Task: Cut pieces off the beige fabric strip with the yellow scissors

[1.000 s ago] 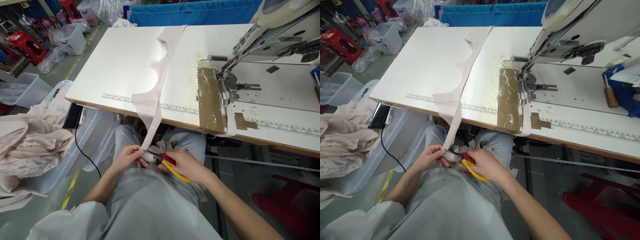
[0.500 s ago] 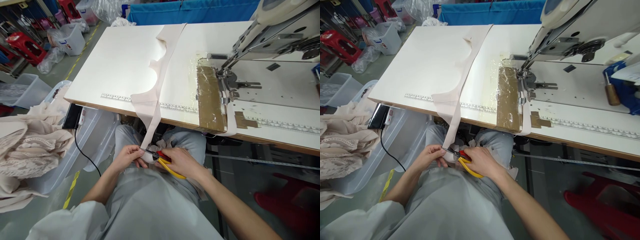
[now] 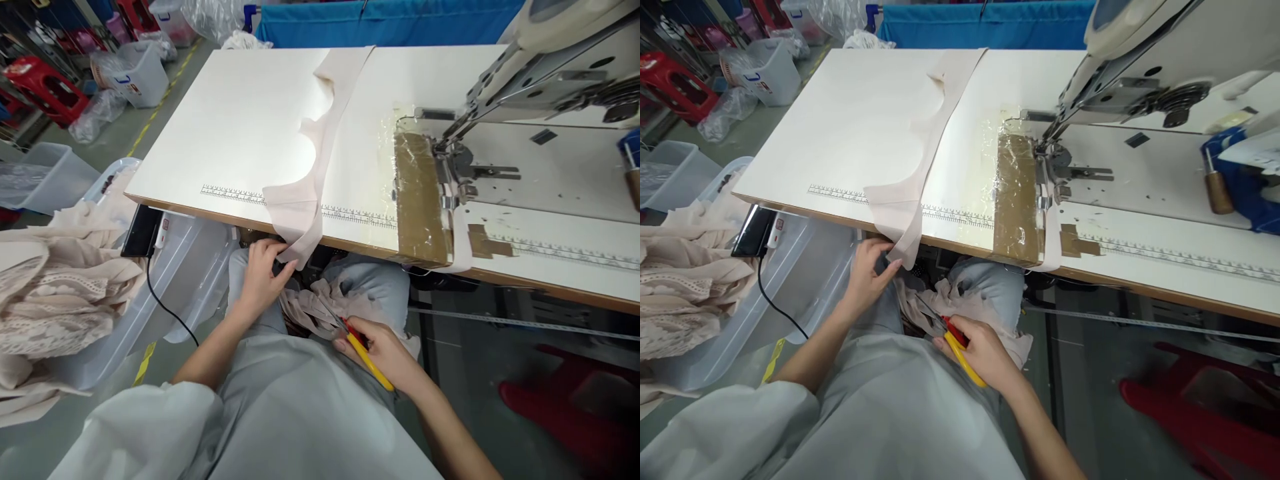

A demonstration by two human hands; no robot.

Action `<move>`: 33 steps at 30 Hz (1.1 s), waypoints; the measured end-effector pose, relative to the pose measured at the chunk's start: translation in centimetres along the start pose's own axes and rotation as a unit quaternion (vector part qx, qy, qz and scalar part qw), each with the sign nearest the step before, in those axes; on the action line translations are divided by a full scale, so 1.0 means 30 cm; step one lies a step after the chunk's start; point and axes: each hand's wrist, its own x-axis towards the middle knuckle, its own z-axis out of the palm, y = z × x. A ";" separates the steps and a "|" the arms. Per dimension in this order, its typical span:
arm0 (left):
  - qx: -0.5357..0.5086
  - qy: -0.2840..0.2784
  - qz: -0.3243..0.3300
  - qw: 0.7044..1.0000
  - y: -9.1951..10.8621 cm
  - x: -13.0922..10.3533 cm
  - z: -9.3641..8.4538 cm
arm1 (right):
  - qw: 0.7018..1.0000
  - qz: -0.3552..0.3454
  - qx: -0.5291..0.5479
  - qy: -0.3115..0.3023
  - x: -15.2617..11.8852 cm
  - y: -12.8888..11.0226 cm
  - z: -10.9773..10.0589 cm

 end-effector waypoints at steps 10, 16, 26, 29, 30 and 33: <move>-0.034 0.006 -0.356 0.934 -0.286 -0.187 -0.057 | 0.997 0.038 0.069 0.021 -0.053 0.057 -0.035; -0.342 -0.243 -0.298 0.857 -0.075 -0.216 -0.083 | 0.994 0.048 0.092 -0.038 -0.004 0.026 -0.009; -0.202 -0.194 -0.144 0.949 0.055 -0.121 -0.063 | 0.986 0.018 0.113 -0.120 0.054 -0.038 -0.082; -0.308 -0.256 -0.248 0.882 0.063 -0.121 -0.064 | 0.982 0.007 0.093 -0.164 0.081 -0.030 -0.084; -0.341 -0.270 -0.276 0.857 0.067 -0.119 -0.064 | 0.981 0.001 0.084 -0.174 0.091 -0.028 -0.083; -0.397 -0.277 -0.317 0.815 0.075 -0.110 -0.060 | 0.978 -0.014 0.070 -0.197 0.114 -0.025 -0.080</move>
